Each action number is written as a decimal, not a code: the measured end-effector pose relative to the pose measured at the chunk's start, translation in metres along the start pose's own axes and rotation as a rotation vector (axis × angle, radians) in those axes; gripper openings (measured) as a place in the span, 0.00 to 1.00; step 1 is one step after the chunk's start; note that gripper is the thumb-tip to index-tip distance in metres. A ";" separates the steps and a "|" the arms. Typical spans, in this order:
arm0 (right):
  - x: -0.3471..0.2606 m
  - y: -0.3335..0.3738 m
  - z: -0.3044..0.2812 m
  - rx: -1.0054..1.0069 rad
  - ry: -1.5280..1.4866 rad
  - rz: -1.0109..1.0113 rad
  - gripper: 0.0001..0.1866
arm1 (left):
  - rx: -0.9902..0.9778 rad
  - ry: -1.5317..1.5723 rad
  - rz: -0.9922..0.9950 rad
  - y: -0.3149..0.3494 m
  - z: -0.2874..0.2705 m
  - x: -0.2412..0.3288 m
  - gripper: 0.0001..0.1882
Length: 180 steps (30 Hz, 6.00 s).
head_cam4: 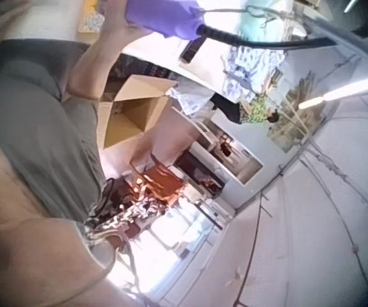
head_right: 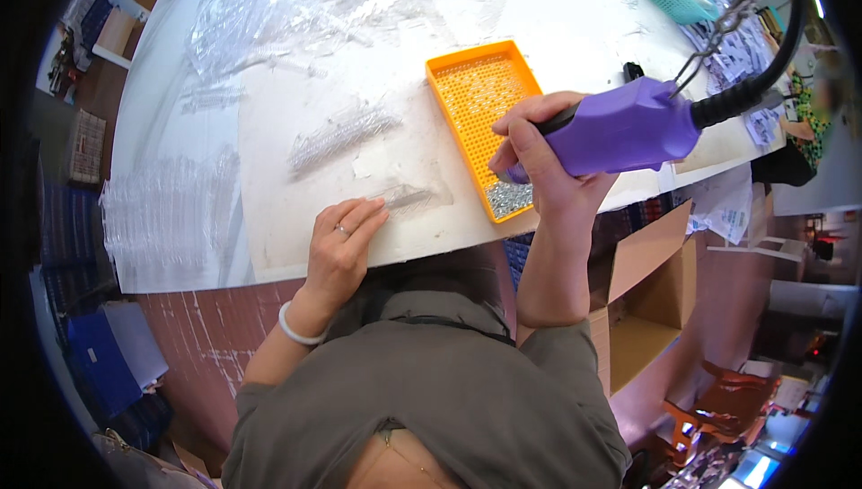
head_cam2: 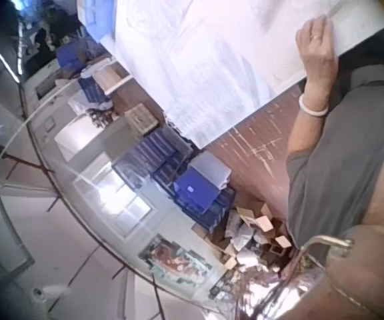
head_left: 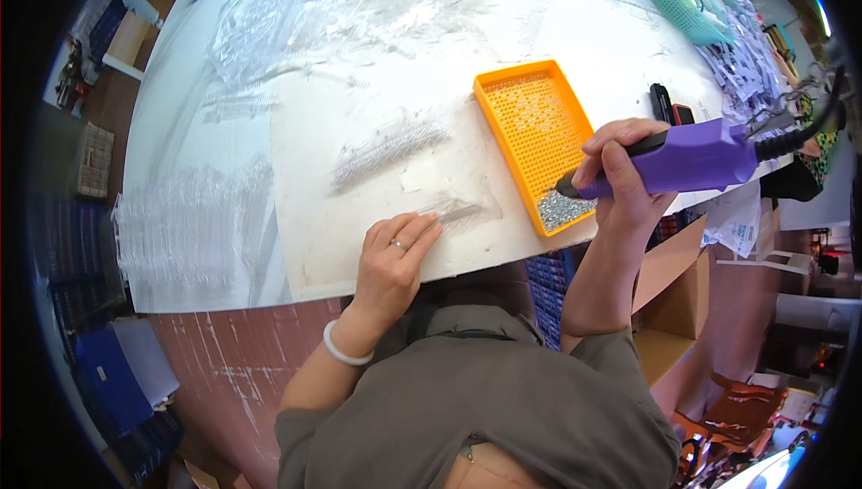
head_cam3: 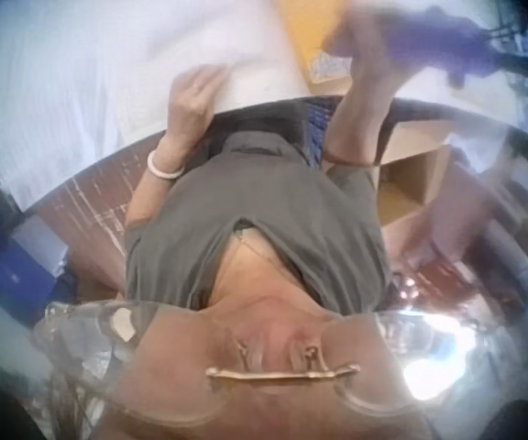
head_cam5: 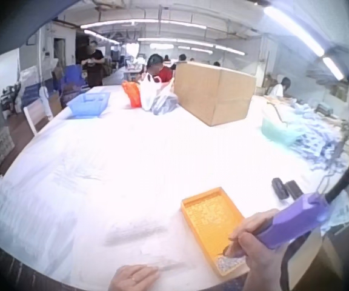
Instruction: Applying small beads or rhinestones to clear plastic strips using a handheld applicator tool.
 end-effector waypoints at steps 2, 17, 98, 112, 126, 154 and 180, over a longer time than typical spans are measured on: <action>0.004 0.005 -0.012 0.041 -0.018 0.048 0.10 | -0.017 -0.025 0.013 -0.010 -0.005 0.006 0.15; 0.034 -0.012 -0.008 0.139 0.066 0.174 0.04 | -0.337 0.028 0.299 -0.089 0.066 0.043 0.15; 0.039 0.018 0.155 -0.380 -0.151 0.081 0.08 | 0.285 0.299 -0.195 0.025 -0.023 -0.049 0.06; 0.054 0.010 0.128 -0.193 -0.148 0.089 0.04 | 0.237 0.079 -0.096 0.023 -0.010 -0.030 0.11; 0.063 0.013 0.135 -0.259 -0.150 0.143 0.03 | 0.238 0.067 -0.113 0.021 -0.010 -0.031 0.09; 0.082 0.002 0.163 -0.483 -0.127 0.160 0.08 | 0.218 0.025 -0.122 0.018 -0.005 -0.033 0.11; 0.082 -0.027 0.017 0.074 0.189 0.067 0.03 | -0.052 -0.192 -0.068 0.031 0.000 -0.017 0.23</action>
Point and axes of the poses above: each hand's wrist, its own y-axis away from the middle knuckle, its own z-axis out of the palm, x = y × z, the point moved 9 cm from there along -y, towards the middle knuckle, and after that the axes turned 9 degrees about -x, right-handed, at the moved point
